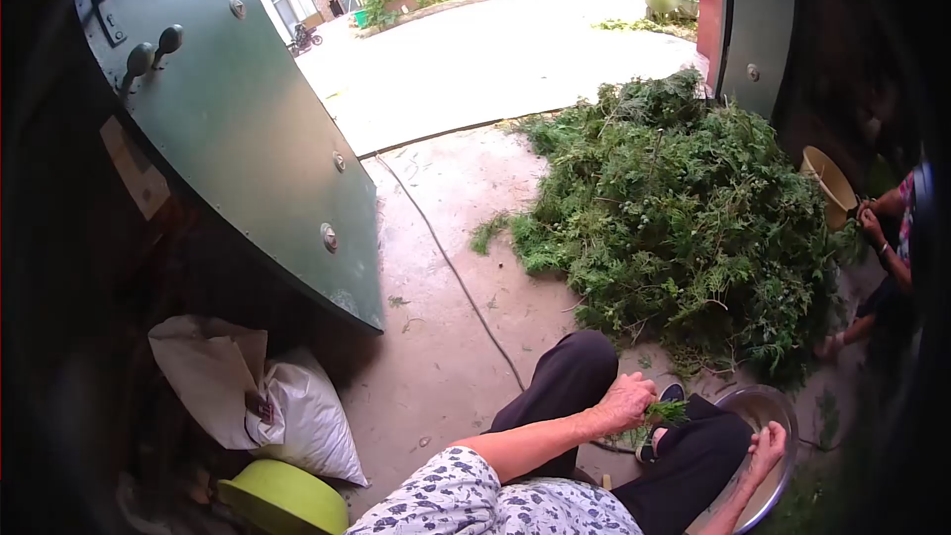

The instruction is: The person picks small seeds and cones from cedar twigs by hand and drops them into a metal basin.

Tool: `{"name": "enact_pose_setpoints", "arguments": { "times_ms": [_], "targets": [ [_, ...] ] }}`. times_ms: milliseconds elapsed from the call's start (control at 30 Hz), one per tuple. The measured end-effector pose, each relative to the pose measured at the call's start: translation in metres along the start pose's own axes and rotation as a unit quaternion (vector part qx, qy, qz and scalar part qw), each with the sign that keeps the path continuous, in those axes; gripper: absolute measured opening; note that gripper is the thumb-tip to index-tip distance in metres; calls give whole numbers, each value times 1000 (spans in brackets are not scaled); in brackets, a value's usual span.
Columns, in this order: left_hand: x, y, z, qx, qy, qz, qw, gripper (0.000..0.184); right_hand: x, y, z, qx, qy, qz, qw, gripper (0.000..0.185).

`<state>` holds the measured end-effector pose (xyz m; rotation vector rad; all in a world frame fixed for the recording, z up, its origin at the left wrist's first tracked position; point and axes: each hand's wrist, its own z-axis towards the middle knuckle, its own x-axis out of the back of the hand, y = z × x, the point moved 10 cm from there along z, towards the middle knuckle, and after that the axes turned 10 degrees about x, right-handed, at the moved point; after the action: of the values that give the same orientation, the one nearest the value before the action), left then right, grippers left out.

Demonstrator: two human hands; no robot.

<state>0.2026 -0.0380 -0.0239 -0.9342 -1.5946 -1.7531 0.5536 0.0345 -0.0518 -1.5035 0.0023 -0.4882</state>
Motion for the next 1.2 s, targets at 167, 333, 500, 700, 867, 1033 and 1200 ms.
{"name": "enact_pose_setpoints", "arguments": {
  "times_ms": [167, 333, 500, 700, 867, 1033, 1200],
  "targets": [
    [-3, 15, -7, 5, -23, 72, 997, 9, 26, 129, 7, -25, -65, -157, 985, 17],
    [-34, 7, -19, 65, -285, -261, 920, 11, 32, 152, 8, -20, -76, -139, 987, 17],
    [-4, -53, -12, 266, -319, -484, 770, 21, 53, 180, 18, -10, -76, -125, 989, 17],
    [451, -130, 7, 83, 588, -166, 787, 76, 78, 179, 38, 20, -69, -161, 984, 17],
    [489, -84, -38, 15, 629, -228, 743, 46, 51, 91, 36, 37, 5, -158, 987, 18],
    [308, -103, 50, 103, 271, -265, 920, 23, -14, -19, 42, 75, -35, -66, 994, 18],
    [168, -61, 97, 84, 69, -288, 951, 28, -72, -78, 60, 137, -103, -40, 984, 15]
  ]
}}
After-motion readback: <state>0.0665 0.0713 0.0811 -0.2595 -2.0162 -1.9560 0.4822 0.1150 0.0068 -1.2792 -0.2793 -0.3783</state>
